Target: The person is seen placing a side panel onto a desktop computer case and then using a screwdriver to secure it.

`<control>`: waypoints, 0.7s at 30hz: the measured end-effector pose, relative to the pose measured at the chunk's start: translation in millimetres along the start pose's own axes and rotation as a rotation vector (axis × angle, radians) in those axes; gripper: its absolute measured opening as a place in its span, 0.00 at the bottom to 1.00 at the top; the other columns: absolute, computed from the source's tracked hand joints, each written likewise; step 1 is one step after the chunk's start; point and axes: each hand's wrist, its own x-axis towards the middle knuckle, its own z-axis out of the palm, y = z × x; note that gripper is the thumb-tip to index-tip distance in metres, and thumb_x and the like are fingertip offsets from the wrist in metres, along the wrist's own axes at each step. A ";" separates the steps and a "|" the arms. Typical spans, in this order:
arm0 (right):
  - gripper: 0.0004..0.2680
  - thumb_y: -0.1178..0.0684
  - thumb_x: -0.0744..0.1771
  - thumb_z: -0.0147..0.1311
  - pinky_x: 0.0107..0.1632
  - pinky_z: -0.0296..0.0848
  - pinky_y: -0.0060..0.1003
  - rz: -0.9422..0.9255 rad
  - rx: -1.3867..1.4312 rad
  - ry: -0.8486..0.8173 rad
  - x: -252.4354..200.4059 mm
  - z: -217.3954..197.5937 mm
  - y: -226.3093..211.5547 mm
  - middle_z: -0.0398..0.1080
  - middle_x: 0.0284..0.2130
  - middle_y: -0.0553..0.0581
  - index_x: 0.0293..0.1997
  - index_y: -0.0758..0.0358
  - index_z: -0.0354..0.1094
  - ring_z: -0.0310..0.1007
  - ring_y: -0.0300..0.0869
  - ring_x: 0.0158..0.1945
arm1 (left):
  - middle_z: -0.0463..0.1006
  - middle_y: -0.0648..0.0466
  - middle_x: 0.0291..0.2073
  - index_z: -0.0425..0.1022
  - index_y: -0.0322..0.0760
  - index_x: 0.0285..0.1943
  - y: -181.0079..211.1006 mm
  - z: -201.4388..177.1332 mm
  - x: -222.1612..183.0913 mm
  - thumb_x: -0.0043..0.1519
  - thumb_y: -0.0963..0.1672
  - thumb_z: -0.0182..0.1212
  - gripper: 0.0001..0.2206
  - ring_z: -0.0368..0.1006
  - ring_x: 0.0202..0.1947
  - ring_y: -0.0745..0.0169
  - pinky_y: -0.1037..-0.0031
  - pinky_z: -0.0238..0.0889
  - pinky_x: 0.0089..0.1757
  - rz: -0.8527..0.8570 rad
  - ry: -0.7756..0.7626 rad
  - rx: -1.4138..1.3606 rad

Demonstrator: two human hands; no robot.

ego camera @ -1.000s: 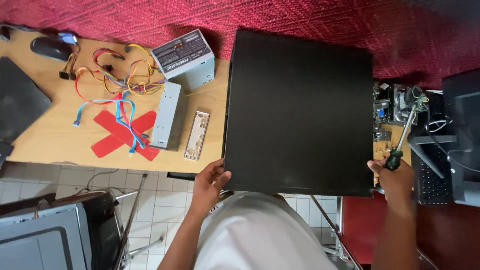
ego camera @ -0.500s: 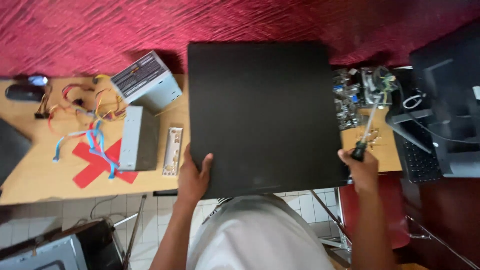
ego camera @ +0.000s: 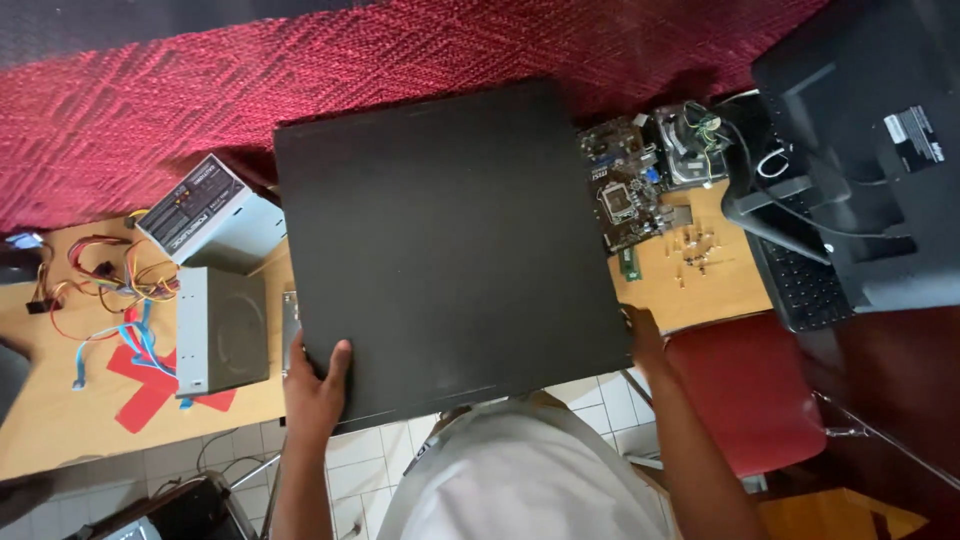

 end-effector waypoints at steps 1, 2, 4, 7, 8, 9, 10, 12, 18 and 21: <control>0.15 0.48 0.70 0.49 0.41 0.60 0.45 -0.048 -0.085 -0.039 -35.7 28.3 -38.5 0.66 0.34 0.69 0.50 0.76 0.70 0.63 0.51 0.37 | 0.77 0.29 0.53 0.63 0.39 0.74 -0.8 0.3 -0.2 0.63 0.54 0.63 0.32 0.70 0.58 0.26 0.40 0.63 0.57 -0.014 0.013 -0.009; 0.15 0.48 0.70 0.49 0.41 0.60 0.45 -0.042 -0.083 -0.045 -21.3 32.8 -40.3 0.66 0.34 0.69 0.50 0.76 0.70 0.63 0.51 0.37 | 0.77 0.29 0.53 0.63 0.39 0.74 -3.9 1.6 0.3 0.63 0.54 0.63 0.32 0.70 0.58 0.26 0.40 0.63 0.57 -0.018 0.018 -0.003; 0.17 0.43 0.71 0.52 0.28 0.51 0.38 -0.117 -0.194 -0.002 7.5 42.2 -44.0 0.58 0.11 0.55 0.24 0.61 0.71 0.48 0.36 0.16 | 0.78 0.29 0.52 0.65 0.41 0.72 -8.9 3.9 3.0 0.63 0.55 0.64 0.31 0.71 0.57 0.27 0.41 0.64 0.57 -0.035 0.043 0.022; 0.15 0.49 0.70 0.47 0.46 0.73 0.50 -0.376 -1.015 -0.007 92.7 17.4 29.1 0.74 0.43 0.71 0.61 0.60 0.72 0.76 0.62 0.46 | 0.79 0.46 0.43 0.66 0.42 0.69 -2.0 3.5 0.1 0.58 0.59 0.56 0.33 0.74 0.44 0.46 0.60 0.64 0.45 -0.153 0.030 0.096; 0.15 0.49 0.70 0.47 0.46 0.73 0.50 -0.370 -1.010 -0.008 75.0 24.6 12.1 0.74 0.43 0.71 0.61 0.60 0.72 0.76 0.62 0.46 | 0.79 0.46 0.43 0.66 0.42 0.69 -6.3 5.1 0.9 0.58 0.59 0.56 0.33 0.74 0.44 0.46 0.60 0.64 0.45 -0.152 0.029 0.104; 0.10 0.52 0.70 0.45 0.38 0.67 0.46 -0.344 -0.902 0.002 57.3 32.2 -4.9 0.75 0.37 0.66 0.47 0.62 0.75 0.75 0.54 0.38 | 0.77 0.47 0.37 0.68 0.39 0.62 -11.1 6.3 1.8 0.59 0.59 0.57 0.30 0.71 0.39 0.48 0.61 0.63 0.42 -0.156 0.046 0.123; 0.12 0.56 0.70 0.44 0.31 0.61 0.43 -0.320 -0.795 0.011 40.2 41.1 -22.4 0.76 0.30 0.61 0.33 0.64 0.77 0.74 0.46 0.31 | 0.74 0.48 0.30 0.69 0.36 0.56 -16.7 6.7 3.1 0.60 0.60 0.57 0.29 0.69 0.33 0.50 0.61 0.61 0.38 -0.159 0.064 0.139; 0.09 0.62 0.67 0.44 0.28 0.58 0.38 -0.432 -0.835 0.013 32.2 42.2 -27.3 0.72 0.25 0.57 0.29 0.63 0.71 0.71 0.42 0.28 | 0.77 0.47 0.37 0.69 0.36 0.59 -6.9 6.8 0.4 0.60 0.59 0.57 0.29 0.71 0.39 0.49 0.61 0.63 0.42 -0.150 0.065 0.124; 0.07 0.60 0.66 0.46 0.43 0.69 0.48 -0.403 -1.083 0.049 23.7 42.5 -37.2 0.72 0.45 0.65 0.45 0.58 0.68 0.74 0.58 0.47 | 0.78 0.48 0.36 0.70 0.37 0.56 -4.6 5.3 0.9 0.60 0.57 0.58 0.26 0.71 0.38 0.52 0.63 0.64 0.41 -0.178 0.055 0.074; 0.07 0.61 0.67 0.47 0.45 0.69 0.43 -0.291 -1.041 0.020 11.4 37.4 -42.6 0.74 0.48 0.60 0.46 0.59 0.68 0.75 0.52 0.50 | 0.78 0.51 0.42 0.70 0.38 0.57 15.4 0.7 -3.6 0.60 0.55 0.59 0.24 0.72 0.42 0.55 0.65 0.65 0.45 -0.193 0.013 -0.012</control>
